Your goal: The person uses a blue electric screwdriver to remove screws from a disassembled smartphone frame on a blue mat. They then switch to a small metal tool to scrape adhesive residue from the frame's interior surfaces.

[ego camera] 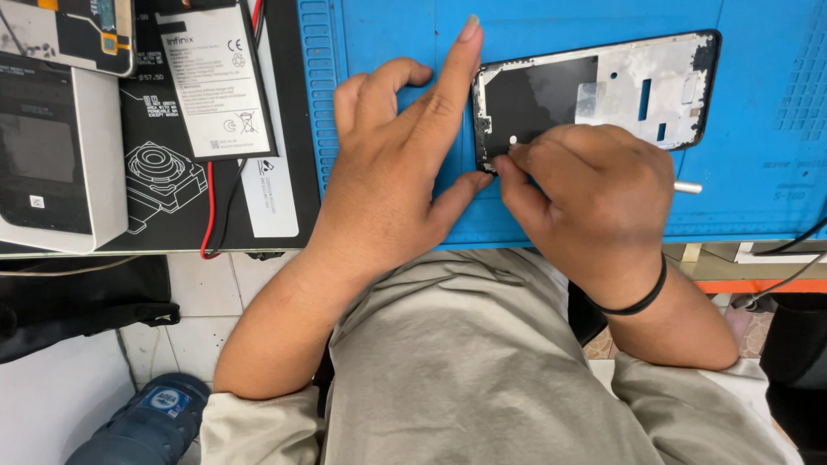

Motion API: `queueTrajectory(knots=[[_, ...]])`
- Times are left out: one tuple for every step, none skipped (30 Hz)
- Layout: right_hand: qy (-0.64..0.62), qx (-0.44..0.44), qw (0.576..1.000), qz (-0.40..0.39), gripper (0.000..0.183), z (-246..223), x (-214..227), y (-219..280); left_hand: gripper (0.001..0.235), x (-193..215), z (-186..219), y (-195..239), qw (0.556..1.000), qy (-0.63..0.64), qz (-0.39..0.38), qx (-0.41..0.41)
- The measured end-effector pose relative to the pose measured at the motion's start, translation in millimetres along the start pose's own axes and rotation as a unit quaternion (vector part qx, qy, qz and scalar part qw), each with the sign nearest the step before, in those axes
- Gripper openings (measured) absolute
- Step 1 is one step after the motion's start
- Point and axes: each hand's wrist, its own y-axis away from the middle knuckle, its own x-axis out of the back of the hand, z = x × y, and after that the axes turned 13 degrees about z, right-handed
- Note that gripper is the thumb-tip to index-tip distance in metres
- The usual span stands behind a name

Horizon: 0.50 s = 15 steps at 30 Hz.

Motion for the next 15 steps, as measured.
queueTrajectory(knots=[[0.001, -0.006, 1.0, 0.002, 0.019, 0.1, -0.4, 0.1, 0.1, -0.5, 0.1, 0.7, 1.0, -0.004, -0.003, 0.001], [0.003, -0.012, 1.0, 0.005, 0.019, 0.9, -1.0, 0.4, 0.099, -0.9, 0.1, 0.9, 1.0, -0.006, -0.004, 0.0], [0.006, -0.006, 1.0, 0.004, 0.019, 1.9, -1.3, 0.7, 0.098, -1.5, 0.3, 1.0, 1.0, -0.009, -0.005, -0.001], [0.009, 0.0, 1.0, 0.002, 0.02, 2.9, -1.5, 0.7, 0.097, -1.9, 0.6, 1.2, 1.0, -0.011, -0.006, -0.001], [0.012, 0.007, 1.0, 0.0, 0.021, 3.8, -1.5, 0.4, 0.096, -2.0, 0.7, 1.3, 1.0, -0.007, -0.006, 0.0], [0.003, 0.017, 1.0, -0.013, 0.021, 5.5, -0.6, -0.9, 0.096, -1.7, 0.5, 1.4, 1.0, -0.004, -0.006, 0.001], [-0.005, 0.028, 0.999, -0.026, 0.02, 7.7, 1.6, -2.8, 0.095, -1.0, 0.3, 1.5, 1.0, -0.001, -0.005, 0.001], [-0.012, 0.039, 0.998, -0.038, 0.02, 9.6, 3.2, -4.7, 0.095, -0.7, 0.1, 1.2, 1.0, -0.004, -0.006, -0.001], [-0.019, 0.051, 0.998, -0.038, 0.019, 11.5, 4.3, -6.2, 0.095, -0.7, 0.0, 0.8, 1.0, -0.008, -0.006, -0.003], [-0.025, 0.062, 0.997, -0.039, 0.018, 13.3, 6.4, -6.7, 0.094, -1.2, 0.5, 0.9, 1.0, -0.01, -0.008, -0.005], [-0.031, 0.073, 0.996, -0.04, 0.017, 15.4, 8.1, -7.1, 0.094, -2.0, 0.9, 0.8, 1.0, -0.012, -0.009, -0.006], [-0.035, 0.076, 0.995, -0.049, 0.017, 17.9, 9.2, -7.7, 0.093, -2.1, 0.9, 0.3, 1.0, -0.015, -0.01, -0.007], [-0.038, 0.08, 0.994, -0.058, 0.018, 20.6, 10.4, -8.5, 0.093, -1.9, 1.0, -0.4, 1.0, -0.019, -0.011, -0.008], [-0.043, 0.085, 0.993, -0.066, 0.018, 23.5, 10.6, -10.0, 0.092, -1.2, 1.1, -1.5, 1.0, -0.015, -0.012, -0.011], [-0.039, 0.086, 0.993, -0.077, 0.019, 26.1, 10.5, -11.4, 0.092, -0.3, 1.1, -2.8, 1.0, -0.011, -0.014, -0.013]])
